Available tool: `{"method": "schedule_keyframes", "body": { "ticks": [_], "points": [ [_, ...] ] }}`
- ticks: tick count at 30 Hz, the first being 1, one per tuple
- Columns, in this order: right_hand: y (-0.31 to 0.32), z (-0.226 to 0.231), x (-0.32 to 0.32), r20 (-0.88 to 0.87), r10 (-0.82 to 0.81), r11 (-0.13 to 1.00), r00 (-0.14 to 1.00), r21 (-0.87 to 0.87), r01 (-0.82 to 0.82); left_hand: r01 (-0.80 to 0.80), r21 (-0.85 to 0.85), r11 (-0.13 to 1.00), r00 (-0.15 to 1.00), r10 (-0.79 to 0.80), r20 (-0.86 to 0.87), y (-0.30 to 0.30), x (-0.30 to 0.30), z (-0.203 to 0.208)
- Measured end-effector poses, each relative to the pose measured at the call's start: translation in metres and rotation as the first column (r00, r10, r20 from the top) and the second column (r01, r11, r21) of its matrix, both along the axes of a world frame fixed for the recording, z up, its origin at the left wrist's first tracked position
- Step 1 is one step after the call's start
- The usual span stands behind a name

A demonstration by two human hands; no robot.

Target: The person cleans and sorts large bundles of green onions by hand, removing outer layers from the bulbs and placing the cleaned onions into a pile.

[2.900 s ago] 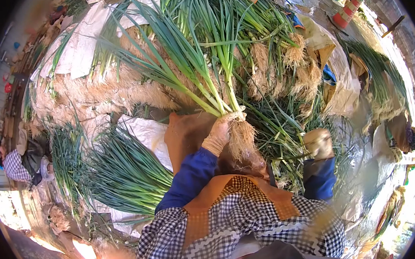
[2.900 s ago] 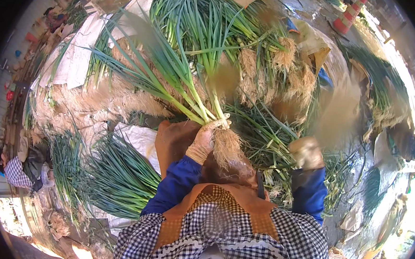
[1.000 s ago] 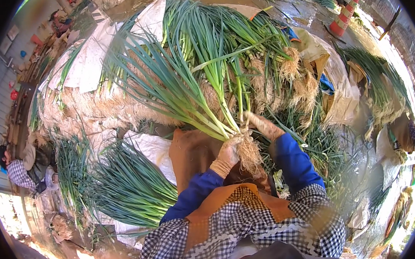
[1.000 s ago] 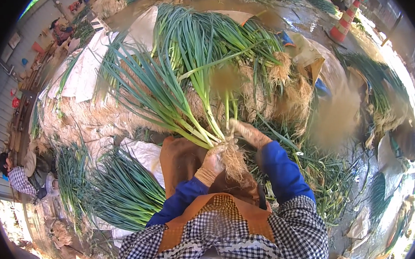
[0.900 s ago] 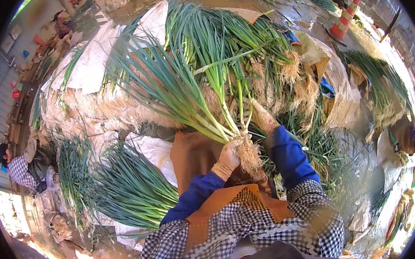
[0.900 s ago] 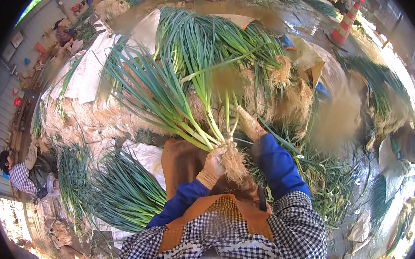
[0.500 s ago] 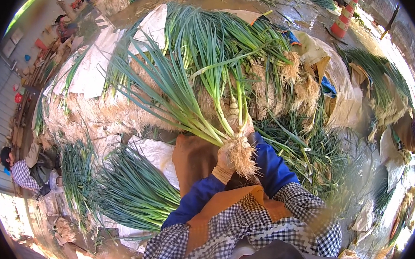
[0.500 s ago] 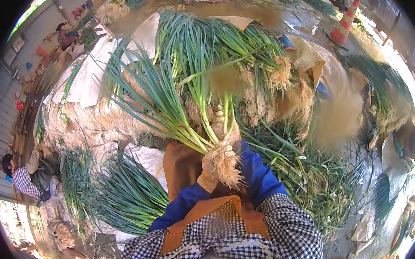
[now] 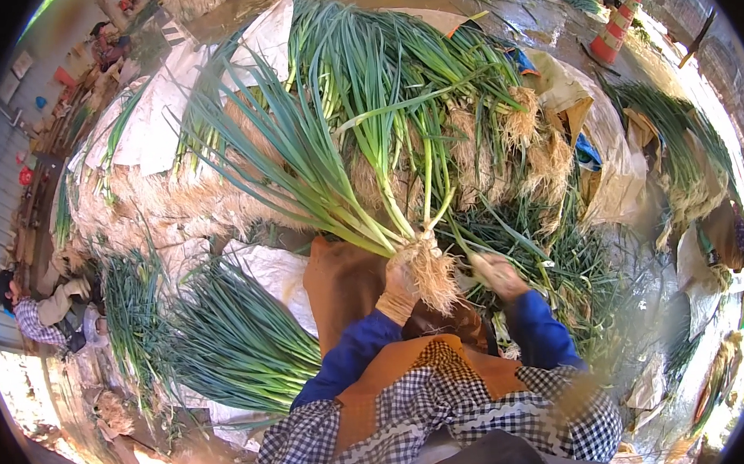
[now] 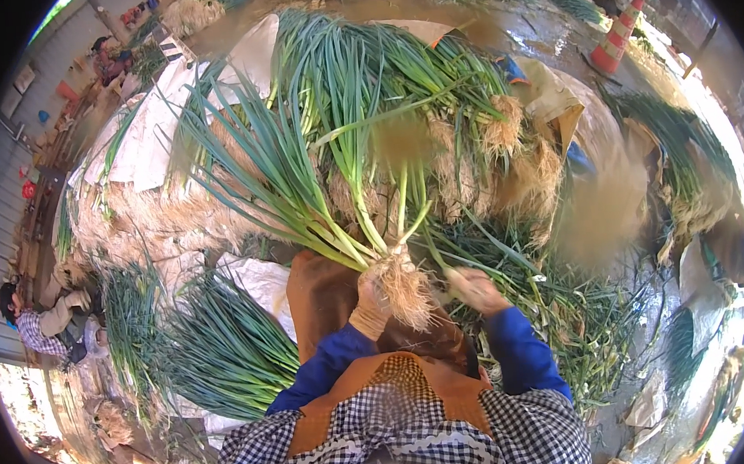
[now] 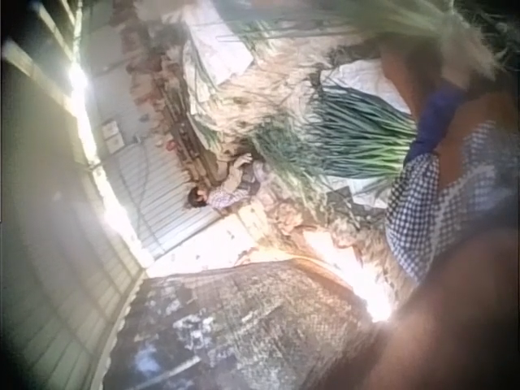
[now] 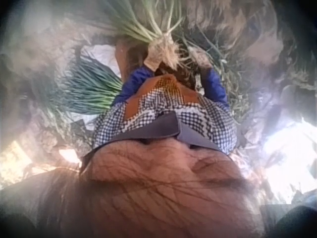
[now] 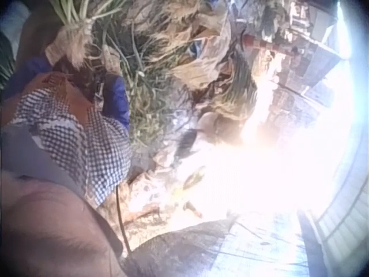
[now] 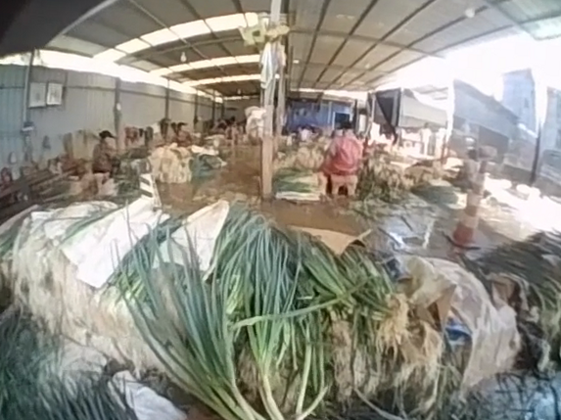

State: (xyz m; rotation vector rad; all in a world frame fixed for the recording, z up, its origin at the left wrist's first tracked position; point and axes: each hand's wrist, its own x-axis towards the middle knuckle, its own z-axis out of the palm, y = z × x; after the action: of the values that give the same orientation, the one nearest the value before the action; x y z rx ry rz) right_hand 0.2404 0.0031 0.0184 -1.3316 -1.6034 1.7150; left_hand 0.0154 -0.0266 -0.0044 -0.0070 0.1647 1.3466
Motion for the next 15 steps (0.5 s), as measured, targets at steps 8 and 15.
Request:
{"method": "schedule_keyframes", "body": {
  "ticks": [8,15],
  "points": [
    [0.070,0.015,-0.021,0.078,-0.211,0.754,0.974,0.647,0.112,0.015,0.074,0.997,0.999,-0.019,0.050,0.010,0.000,-0.015],
    [0.127,0.005,-0.057,0.175,0.168,0.905,0.970,0.362,-0.222,-0.030,-0.017,0.999,0.991,0.028,-0.128,0.014,0.003,-0.021]
  ]
}}
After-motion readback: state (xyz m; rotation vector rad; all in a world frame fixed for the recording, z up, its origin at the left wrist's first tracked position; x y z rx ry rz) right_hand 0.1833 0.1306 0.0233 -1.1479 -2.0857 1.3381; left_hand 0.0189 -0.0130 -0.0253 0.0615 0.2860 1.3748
